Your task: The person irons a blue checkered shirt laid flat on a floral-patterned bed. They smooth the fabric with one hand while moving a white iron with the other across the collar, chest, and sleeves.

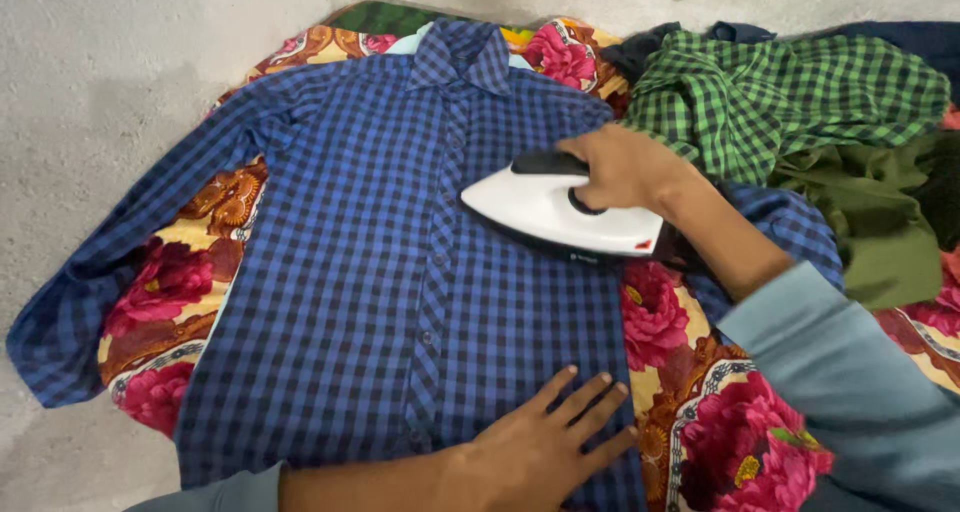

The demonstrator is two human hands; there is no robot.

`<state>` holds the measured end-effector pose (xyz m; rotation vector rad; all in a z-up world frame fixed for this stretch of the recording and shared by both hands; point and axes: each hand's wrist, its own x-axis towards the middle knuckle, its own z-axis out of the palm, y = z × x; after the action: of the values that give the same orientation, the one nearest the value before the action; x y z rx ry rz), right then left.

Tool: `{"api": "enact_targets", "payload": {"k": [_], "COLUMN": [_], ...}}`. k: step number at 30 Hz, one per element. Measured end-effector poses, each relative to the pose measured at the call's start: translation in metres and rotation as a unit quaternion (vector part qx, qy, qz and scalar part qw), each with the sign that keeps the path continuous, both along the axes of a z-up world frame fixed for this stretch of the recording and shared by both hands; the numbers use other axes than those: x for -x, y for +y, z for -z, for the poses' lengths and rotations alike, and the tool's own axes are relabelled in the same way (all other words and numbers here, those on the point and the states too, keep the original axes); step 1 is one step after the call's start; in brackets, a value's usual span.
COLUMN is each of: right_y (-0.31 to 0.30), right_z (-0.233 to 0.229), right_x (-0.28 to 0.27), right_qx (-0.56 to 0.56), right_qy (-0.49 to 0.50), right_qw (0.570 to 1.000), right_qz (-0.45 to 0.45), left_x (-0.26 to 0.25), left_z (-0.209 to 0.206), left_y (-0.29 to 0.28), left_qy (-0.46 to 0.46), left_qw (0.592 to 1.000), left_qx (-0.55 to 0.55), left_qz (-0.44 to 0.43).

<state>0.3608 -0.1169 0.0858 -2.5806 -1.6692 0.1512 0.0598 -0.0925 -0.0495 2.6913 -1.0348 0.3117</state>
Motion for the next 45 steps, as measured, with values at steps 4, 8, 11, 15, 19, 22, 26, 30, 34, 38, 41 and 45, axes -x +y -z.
{"api": "enact_targets", "payload": {"k": [4, 8, 11, 15, 19, 22, 26, 30, 34, 38, 41, 45], "right_y": [-0.022, -0.038, -0.045, -0.040, -0.032, -0.033, -0.044, -0.050, -0.044, -0.043, -0.055, -0.075], "right_z": [-0.010, -0.012, -0.006, 0.000, -0.008, -0.017, -0.019, -0.015, -0.012, -0.018, -0.021, -0.014], "right_x": [0.039, 0.073, 0.084, 0.076, 0.075, 0.087, 0.115, 0.125, 0.115, 0.119, 0.131, 0.161], "right_qx": [0.023, 0.030, 0.005, -0.008, 0.017, 0.029, 0.059, 0.048, 0.038, 0.040, 0.064, 0.036], "right_qy": [0.029, 0.004, -0.060, -0.103, -0.068, -0.018, 0.015, -0.021, -0.082, -0.028, -0.003, -0.011], "right_qw": [0.999, 0.999, 0.998, 0.994, 0.996, 0.999, 0.998, 0.999, 0.995, 0.998, 0.998, 0.998], "right_qz": [0.002, -0.025, -0.005, 0.034, 0.049, 0.012, -0.011, -0.003, 0.042, 0.039, 0.011, -0.054], "left_x": [0.014, 0.022, 0.025, 0.027, 0.035, 0.051, 0.062, 0.069, 0.074, 0.084, 0.093, 0.105], "left_z": [0.018, 0.020, 0.010, -0.008, -0.014, -0.009, 0.002, 0.004, -0.003, -0.004, -0.002, 0.001], "left_y": [-0.013, -0.021, -0.018, 0.000, 0.019, 0.020, 0.015, 0.009, 0.008, 0.008, 0.010, 0.011], "left_qy": [-0.045, -0.045, -0.062, 0.051, 0.025, 0.027, -0.061, -0.119, 0.026, 0.023, 0.021, 0.011], "left_qw": [0.999, 0.998, 0.998, 0.993, 0.998, 0.998, 0.996, 0.986, 1.000, 0.999, 0.999, 0.999], "left_qx": [0.031, 0.033, -0.002, 0.103, 0.058, 0.048, -0.050, -0.102, 0.015, 0.044, 0.031, 0.031], "left_qz": [-0.004, -0.003, 0.001, 0.019, -0.024, -0.022, -0.032, -0.053, -0.004, 0.002, 0.011, 0.021]}}
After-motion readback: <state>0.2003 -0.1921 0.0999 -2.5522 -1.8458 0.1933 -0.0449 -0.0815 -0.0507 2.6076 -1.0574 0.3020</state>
